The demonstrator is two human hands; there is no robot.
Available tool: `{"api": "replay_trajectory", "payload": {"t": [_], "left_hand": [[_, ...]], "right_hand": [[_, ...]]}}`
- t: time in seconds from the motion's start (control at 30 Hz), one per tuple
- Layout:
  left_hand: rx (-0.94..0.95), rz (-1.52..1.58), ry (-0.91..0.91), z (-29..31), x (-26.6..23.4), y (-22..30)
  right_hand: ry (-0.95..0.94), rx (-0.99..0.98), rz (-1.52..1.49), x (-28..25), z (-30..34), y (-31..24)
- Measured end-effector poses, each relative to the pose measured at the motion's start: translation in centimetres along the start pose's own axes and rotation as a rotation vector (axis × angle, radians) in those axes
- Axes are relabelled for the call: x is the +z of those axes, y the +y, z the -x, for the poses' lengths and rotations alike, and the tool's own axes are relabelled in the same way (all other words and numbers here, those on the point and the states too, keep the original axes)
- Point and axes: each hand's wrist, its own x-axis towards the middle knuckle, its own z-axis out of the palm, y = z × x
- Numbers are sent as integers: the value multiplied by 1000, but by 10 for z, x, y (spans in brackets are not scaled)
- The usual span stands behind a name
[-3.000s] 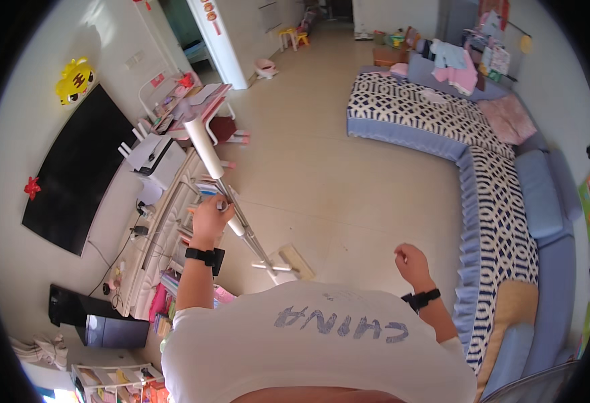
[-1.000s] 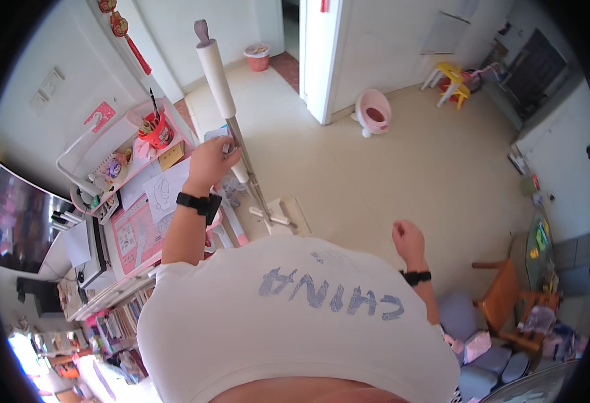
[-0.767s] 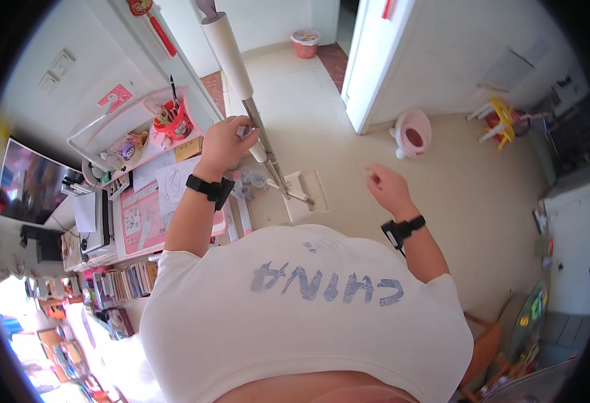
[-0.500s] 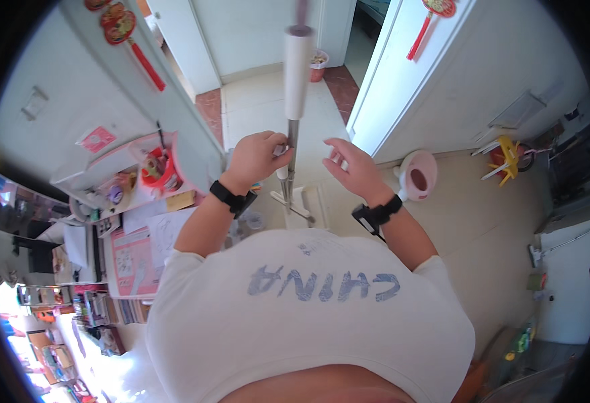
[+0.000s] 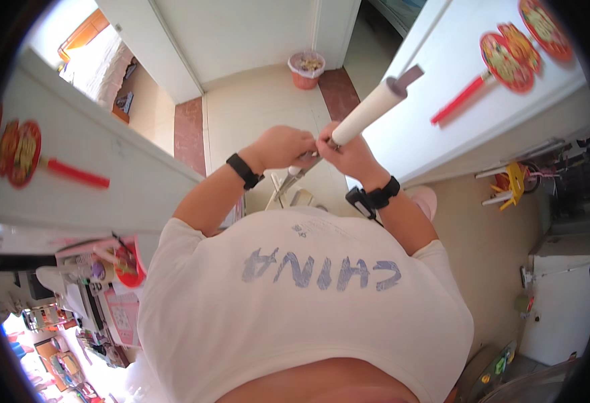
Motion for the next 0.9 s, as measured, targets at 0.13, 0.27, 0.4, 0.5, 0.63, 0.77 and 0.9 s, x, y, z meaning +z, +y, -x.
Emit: {"api": "replay_trajectory", "payload": {"t": [0.13, 0.27, 0.4, 0.5, 0.63, 0.77, 0.9], "left_hand": [[-57, 83, 110, -48, 8, -74], [-42, 66, 204, -81, 3, -151], [-89, 155, 160, -112, 8, -249], [-224, 183, 93, -117, 0, -342], [-167, 147, 172, -131, -13, -420], [-123, 196, 203, -180, 8, -448], [-63, 269, 290, -212, 30, -462]], "right_hand": [[-97, -135, -27, -25, -69, 48], [-132, -189, 61, -34, -132, 83], [-53, -193, 187, -32, -183, 121], [62, -122, 292, -30, -199, 140], [349, -29, 378, -33, -211, 155], [623, -44, 545, -20, -217, 165], [859, 176, 278, 3, -191, 164]]}}
